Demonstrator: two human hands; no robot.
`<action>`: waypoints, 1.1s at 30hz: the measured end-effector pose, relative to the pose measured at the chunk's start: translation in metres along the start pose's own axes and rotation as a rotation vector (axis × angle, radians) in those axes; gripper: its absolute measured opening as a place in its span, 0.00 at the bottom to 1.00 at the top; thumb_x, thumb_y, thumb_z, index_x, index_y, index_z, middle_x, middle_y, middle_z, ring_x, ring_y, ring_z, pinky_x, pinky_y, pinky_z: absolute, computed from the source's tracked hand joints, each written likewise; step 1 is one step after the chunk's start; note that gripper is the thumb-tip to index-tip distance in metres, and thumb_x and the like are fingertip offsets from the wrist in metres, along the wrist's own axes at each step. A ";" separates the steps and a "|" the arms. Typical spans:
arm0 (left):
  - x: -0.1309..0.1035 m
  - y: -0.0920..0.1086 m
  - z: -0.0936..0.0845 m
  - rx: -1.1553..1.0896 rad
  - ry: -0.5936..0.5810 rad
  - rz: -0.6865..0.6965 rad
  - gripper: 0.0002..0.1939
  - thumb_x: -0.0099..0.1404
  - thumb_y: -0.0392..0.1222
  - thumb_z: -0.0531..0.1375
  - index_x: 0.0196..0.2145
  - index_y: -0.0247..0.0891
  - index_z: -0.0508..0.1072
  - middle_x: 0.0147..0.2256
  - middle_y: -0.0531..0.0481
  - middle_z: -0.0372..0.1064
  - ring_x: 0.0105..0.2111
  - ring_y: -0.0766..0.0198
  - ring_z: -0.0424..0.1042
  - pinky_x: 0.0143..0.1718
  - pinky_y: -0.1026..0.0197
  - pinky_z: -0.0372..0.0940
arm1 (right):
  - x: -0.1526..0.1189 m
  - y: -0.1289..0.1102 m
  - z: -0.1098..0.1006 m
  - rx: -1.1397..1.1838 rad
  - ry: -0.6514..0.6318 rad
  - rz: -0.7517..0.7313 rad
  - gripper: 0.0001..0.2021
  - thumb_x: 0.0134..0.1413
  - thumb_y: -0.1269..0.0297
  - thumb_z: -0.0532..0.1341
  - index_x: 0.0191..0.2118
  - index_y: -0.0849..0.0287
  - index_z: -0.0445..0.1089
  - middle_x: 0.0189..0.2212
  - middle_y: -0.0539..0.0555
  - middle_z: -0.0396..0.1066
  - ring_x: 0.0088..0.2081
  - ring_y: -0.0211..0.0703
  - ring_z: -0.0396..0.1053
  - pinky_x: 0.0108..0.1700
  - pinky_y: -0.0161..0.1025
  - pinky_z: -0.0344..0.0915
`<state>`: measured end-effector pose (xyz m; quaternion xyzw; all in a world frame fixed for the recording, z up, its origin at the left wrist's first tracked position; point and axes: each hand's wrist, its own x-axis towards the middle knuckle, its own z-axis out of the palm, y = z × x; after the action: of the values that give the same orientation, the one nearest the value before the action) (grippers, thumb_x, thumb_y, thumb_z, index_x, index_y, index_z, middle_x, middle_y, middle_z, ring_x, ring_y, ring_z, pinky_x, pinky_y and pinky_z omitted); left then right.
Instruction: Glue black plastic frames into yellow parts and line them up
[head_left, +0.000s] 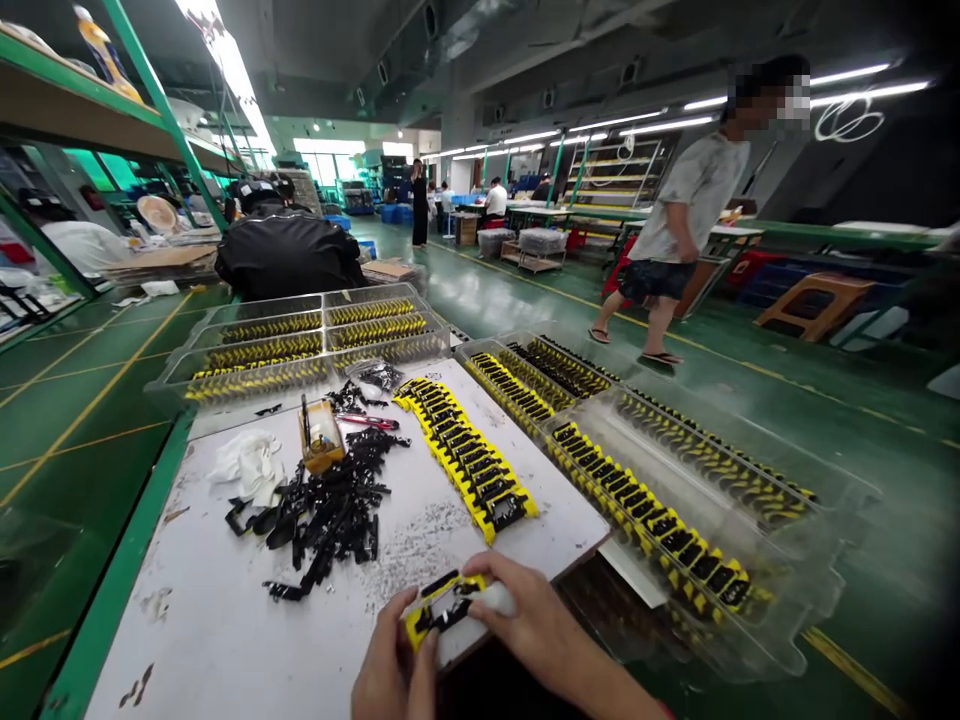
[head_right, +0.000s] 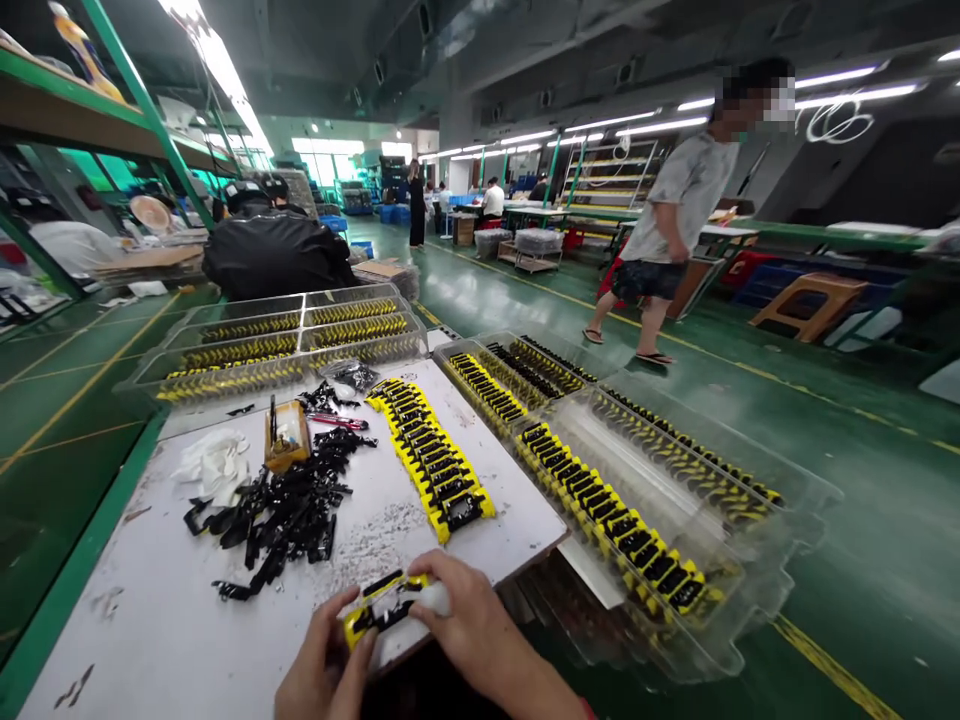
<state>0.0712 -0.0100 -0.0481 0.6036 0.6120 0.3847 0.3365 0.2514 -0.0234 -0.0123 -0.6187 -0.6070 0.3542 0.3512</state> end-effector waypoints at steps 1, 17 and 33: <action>-0.001 0.005 0.009 -0.017 -0.022 0.030 0.18 0.59 0.48 0.57 0.45 0.40 0.70 0.28 0.52 0.71 0.25 0.61 0.70 0.29 0.62 0.65 | -0.002 0.004 -0.010 -0.010 0.011 0.015 0.12 0.55 0.59 0.59 0.44 0.56 0.68 0.39 0.51 0.73 0.40 0.44 0.69 0.44 0.37 0.62; 0.012 0.033 0.081 -0.255 -0.264 0.168 0.19 0.63 0.38 0.54 0.52 0.35 0.61 0.40 0.41 0.68 0.36 0.61 0.71 0.38 0.57 0.69 | 0.018 0.058 -0.076 -0.223 0.318 0.171 0.18 0.50 0.56 0.59 0.47 0.55 0.67 0.44 0.55 0.72 0.48 0.51 0.69 0.50 0.47 0.63; 0.011 0.017 0.019 -0.208 -0.097 0.144 0.17 0.65 0.41 0.53 0.52 0.36 0.61 0.42 0.42 0.65 0.39 0.60 0.69 0.39 0.57 0.69 | 0.009 0.075 -0.072 -0.383 0.464 0.154 0.27 0.45 0.47 0.60 0.48 0.60 0.66 0.42 0.60 0.70 0.43 0.54 0.69 0.46 0.48 0.65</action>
<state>0.0959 0.0021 -0.0416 0.6258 0.5066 0.4396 0.3981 0.3518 -0.0160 -0.0413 -0.7820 -0.5178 0.1083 0.3297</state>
